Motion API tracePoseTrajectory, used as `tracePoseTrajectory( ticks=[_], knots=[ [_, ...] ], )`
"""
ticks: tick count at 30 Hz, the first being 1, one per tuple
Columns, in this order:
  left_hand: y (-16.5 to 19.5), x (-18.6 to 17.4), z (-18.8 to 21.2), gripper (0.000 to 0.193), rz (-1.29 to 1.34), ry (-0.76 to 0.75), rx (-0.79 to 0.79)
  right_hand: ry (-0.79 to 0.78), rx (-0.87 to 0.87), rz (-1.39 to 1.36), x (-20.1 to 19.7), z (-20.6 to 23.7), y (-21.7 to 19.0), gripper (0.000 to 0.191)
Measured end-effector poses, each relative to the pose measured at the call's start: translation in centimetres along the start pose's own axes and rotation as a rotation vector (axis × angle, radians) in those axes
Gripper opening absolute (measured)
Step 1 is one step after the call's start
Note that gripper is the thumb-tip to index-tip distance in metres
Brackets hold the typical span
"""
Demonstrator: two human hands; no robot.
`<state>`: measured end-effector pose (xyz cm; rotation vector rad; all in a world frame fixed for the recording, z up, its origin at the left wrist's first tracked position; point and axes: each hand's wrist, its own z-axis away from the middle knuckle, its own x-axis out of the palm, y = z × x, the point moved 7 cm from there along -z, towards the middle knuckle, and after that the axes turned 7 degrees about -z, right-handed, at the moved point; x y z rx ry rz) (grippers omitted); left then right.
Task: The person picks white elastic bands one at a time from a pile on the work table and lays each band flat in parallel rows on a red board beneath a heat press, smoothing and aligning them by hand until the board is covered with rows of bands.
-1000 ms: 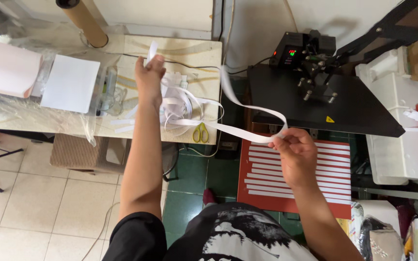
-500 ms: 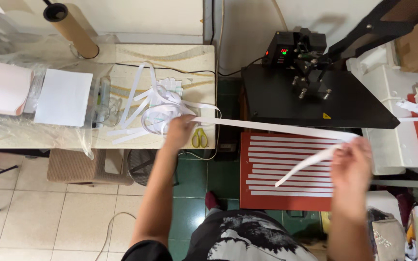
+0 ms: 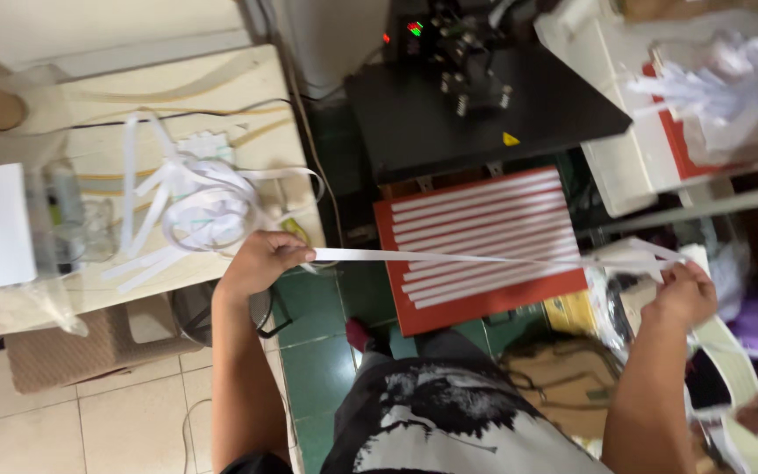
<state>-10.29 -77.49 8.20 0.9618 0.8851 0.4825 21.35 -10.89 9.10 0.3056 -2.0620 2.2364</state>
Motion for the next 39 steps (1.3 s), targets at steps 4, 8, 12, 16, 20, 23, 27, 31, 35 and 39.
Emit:
tracePoseTrajectory(
  ticks=[4, 8, 12, 16, 20, 23, 27, 31, 35, 39],
  knots=[
    [-3.7, 4.7, 0.8, 0.024, 0.011, -0.104, -0.098, -0.093, -0.005, 0.025, -1.3, -2.7, -0.6, 0.024],
    [-6.1, 11.5, 1.9, 0.025, -0.086, -0.2, -0.233, -0.091, -0.006, 0.256, -3.0, -6.2, 0.0, 0.025],
    [-5.1, 20.4, 1.3, 0.026, -0.123, -0.298, -0.213, -0.112, 0.018, 0.243, -3.8, -11.9, 1.2, 0.036],
    [-1.8, 33.7, -0.4, 0.03, 0.07, -0.391, -0.179, -0.25, 0.09, 0.407, -3.6, -14.7, 4.7, 0.036],
    [1.5, 48.3, -2.4, 0.024, 0.154, -0.389, -0.373, -0.682, 1.277, 0.535, -5.5, 1.4, 18.1, 0.043],
    [2.8, 54.5, -2.9, 0.025, 0.401, -0.371, -0.448, -0.729, 1.678, 0.035, -6.0, 11.5, 20.3, 0.047],
    [2.0, 54.7, -3.9, 0.022, 0.224, -0.182, -0.426, -0.663, 1.599, -0.462, -4.5, 10.6, 21.0, 0.019],
    [-2.0, 51.5, -3.8, 0.019, 0.255, -0.002, -0.507, -0.586, 1.218, 0.154, -6.5, 1.8, 26.1, 0.027],
    [-7.6, 48.6, -3.1, 0.019, 0.126, 0.202, -0.596, -0.539, 1.086, 0.217, -8.0, -5.2, 30.4, 0.017],
    [-13.3, 47.9, -4.2, 0.02, 0.14, 0.292, -0.61, -0.451, 1.044, 0.22, -8.9, -10.1, 34.1, 0.009]
  ],
)
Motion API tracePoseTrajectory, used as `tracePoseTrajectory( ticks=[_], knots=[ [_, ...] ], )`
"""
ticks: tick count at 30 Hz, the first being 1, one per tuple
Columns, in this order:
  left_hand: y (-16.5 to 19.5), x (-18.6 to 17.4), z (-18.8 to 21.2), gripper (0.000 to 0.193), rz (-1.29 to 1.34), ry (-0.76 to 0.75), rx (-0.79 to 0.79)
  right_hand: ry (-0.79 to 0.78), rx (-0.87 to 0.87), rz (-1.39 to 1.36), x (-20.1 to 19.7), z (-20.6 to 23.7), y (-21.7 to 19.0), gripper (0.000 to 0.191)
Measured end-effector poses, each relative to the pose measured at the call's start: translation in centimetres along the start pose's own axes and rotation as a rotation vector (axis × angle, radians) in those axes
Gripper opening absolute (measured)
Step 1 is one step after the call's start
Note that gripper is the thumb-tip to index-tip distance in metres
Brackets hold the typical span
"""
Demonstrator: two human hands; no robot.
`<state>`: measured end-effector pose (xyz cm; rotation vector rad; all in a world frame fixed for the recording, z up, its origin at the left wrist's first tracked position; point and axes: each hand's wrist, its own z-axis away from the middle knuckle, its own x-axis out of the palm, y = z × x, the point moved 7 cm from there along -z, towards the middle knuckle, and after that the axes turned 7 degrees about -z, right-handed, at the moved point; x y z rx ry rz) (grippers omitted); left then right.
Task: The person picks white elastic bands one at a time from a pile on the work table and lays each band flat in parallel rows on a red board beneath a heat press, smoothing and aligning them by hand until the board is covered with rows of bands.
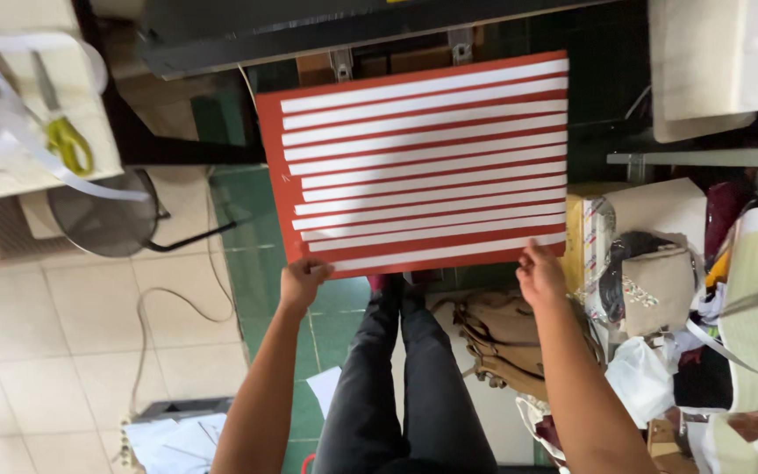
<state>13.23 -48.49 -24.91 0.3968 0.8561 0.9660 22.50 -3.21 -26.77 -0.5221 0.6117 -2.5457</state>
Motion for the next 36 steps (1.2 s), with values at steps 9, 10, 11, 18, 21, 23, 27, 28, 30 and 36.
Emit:
tracePoseTrajectory(
  ticks=[9, 10, 11, 18, 21, 23, 27, 28, 30, 36],
  knots=[
    [-5.6, 0.2, -1.8, 0.028, -0.192, 0.208, 0.022, 0.201, -0.108, -0.132, -5.4, -4.3, 0.8, 0.021],
    [-5.5, 0.0, -1.8, 0.03, -0.167, 0.254, 0.046, 0.201, -0.127, -0.14, -5.6, -4.6, 0.6, 0.022],
    [-5.7, 0.0, -2.0, 0.031, -0.191, 0.258, 0.033, 0.214, -0.157, -0.117, -5.9, -4.7, 0.3, 0.021],
    [-7.4, 0.0, -2.5, 0.032, -0.243, 0.294, -0.013, 0.177, -0.244, -0.035, -5.6, -4.7, -0.2, 0.014],
    [-8.1, -0.1, -2.5, 0.032, -0.209, 0.318, -0.02, 0.227, -0.248, -0.014, -5.7, -4.5, 0.0, 0.012],
    [-8.3, 0.0, -2.5, 0.032, -0.204, 0.314, -0.028, 0.283, -0.244, 0.001, -6.1, -4.4, 0.0, 0.011],
    [-8.1, 0.1, -2.5, 0.031, -0.186, 0.324, -0.006, 0.33, -0.261, 0.035, -6.0, -4.8, -0.5, 0.015],
    [-7.9, 0.1, -2.5, 0.03, -0.172, 0.336, 0.005, 0.342, -0.263, 0.049, -6.0, -4.9, -0.5, 0.017],
    [-7.9, 0.2, -2.5, 0.03, -0.201, 0.345, -0.024, 0.356, -0.271, 0.027, -5.9, -5.0, -0.5, 0.017],
    [-7.8, 0.2, -2.5, 0.029, -0.167, 0.345, -0.049, 0.413, -0.314, 0.009, -6.1, -5.1, -0.3, 0.02]
  ],
)
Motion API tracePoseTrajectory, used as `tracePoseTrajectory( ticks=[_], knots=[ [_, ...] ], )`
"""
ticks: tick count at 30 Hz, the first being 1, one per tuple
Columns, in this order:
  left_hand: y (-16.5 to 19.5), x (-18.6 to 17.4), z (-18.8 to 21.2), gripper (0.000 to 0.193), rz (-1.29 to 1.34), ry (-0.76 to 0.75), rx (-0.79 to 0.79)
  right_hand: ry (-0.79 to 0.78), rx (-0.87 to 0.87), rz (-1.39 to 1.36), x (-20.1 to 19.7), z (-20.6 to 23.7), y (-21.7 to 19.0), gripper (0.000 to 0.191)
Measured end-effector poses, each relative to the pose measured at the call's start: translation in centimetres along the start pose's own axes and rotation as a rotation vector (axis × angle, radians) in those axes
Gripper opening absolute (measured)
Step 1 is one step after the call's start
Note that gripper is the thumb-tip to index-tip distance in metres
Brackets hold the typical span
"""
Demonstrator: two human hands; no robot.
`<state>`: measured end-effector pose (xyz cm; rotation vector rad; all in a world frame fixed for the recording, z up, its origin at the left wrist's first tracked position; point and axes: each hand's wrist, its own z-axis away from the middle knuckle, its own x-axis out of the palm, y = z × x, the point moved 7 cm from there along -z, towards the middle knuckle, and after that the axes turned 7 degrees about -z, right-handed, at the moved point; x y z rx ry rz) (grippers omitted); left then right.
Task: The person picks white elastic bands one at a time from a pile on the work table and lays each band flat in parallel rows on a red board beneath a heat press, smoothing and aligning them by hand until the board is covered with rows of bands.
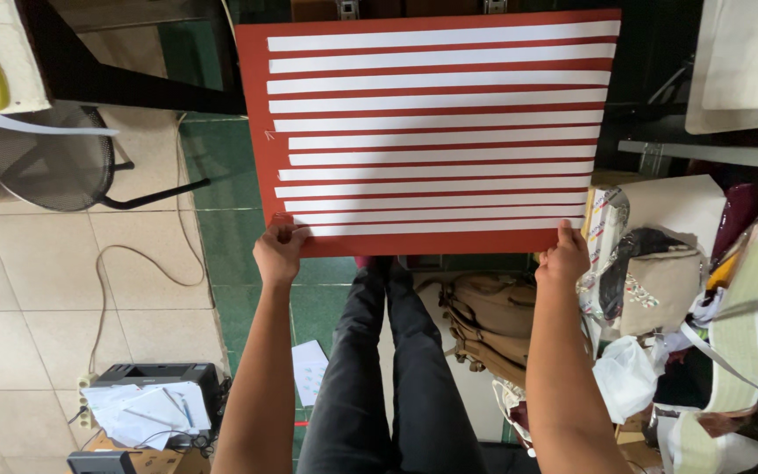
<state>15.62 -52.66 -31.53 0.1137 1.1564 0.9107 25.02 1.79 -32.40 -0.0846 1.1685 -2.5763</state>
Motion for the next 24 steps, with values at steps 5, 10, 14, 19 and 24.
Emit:
tracePoseTrajectory(
  ticks=[5, 10, 14, 19, 24],
  knots=[
    [0.2, -0.1, -0.2, 0.03, 0.004, -0.001, 0.031, -0.007, -0.057, -0.026, 0.1, 0.1, -0.2, 0.024],
    [0.3, 0.0, -0.3, 0.031, -0.079, -0.021, 0.011, -0.001, -0.059, -0.02, 0.2, 0.8, -0.4, 0.022],
    [0.6, -0.2, -0.1, 0.031, -0.074, -0.004, -0.002, 0.026, -0.127, 0.007, 0.5, 1.6, -1.0, 0.02],
    [1.7, -1.4, -0.2, 0.038, -0.173, 0.092, -0.018, 0.271, -0.282, 0.116, -0.2, 2.1, -1.6, 0.033],
    [1.2, -2.5, -0.1, 0.036, -0.126, 0.088, -0.1, 0.046, -0.675, 0.551, 2.0, 3.3, -3.2, 0.018]
  ],
)
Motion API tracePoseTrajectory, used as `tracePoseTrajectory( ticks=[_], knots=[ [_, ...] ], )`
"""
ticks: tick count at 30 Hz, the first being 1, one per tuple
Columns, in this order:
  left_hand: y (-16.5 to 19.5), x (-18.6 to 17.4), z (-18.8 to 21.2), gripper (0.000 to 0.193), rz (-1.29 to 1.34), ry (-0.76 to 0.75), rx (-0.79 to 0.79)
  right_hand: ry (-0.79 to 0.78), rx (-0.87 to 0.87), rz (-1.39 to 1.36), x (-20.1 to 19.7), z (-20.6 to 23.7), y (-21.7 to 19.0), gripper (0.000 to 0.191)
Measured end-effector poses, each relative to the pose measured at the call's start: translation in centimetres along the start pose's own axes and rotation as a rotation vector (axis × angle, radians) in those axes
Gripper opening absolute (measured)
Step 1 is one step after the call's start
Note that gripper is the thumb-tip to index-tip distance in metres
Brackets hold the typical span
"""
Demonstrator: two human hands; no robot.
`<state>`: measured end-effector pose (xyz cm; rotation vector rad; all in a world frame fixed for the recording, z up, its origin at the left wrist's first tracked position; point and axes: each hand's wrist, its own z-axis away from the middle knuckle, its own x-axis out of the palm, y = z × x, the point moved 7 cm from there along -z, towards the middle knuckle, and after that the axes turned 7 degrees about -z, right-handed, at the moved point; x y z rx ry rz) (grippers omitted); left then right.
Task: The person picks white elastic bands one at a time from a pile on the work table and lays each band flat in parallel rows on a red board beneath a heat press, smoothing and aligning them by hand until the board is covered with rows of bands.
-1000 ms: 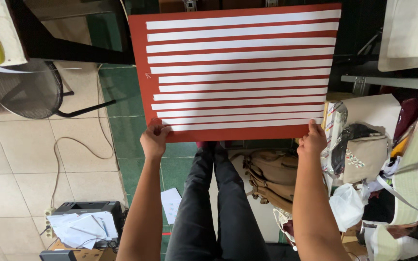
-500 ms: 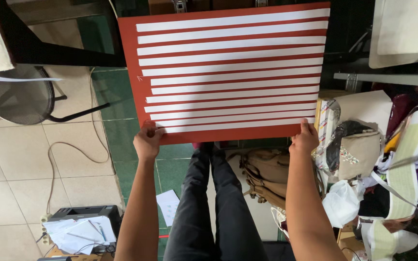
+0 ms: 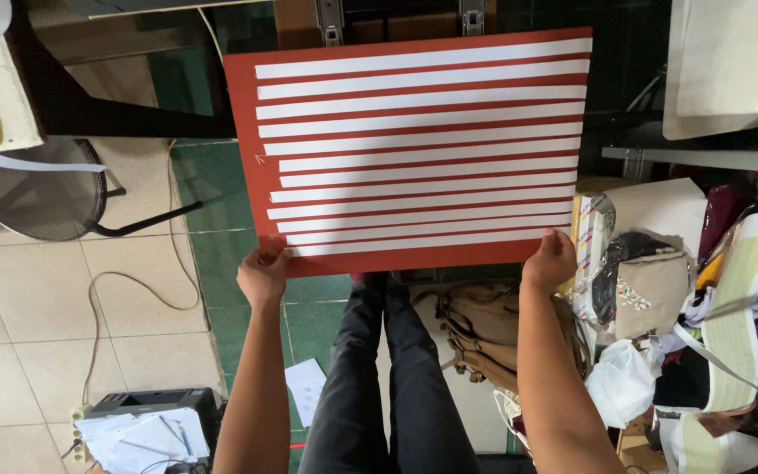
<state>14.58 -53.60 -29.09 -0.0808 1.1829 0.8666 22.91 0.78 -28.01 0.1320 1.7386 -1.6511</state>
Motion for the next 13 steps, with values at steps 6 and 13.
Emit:
tracePoseTrajectory(
  ticks=[6, 13],
  knots=[
    [-2.3, 1.5, 3.1, 0.025, 0.161, 0.261, 0.005, -0.186, -0.273, 0.039, -0.9, 1.5, -1.2, 0.047],
    [-8.4, 11.0, 17.8, 0.006, 0.793, -0.258, -0.175, -0.307, 0.016, 0.023, -0.3, 12.1, 5.1, 0.035]
  ],
)
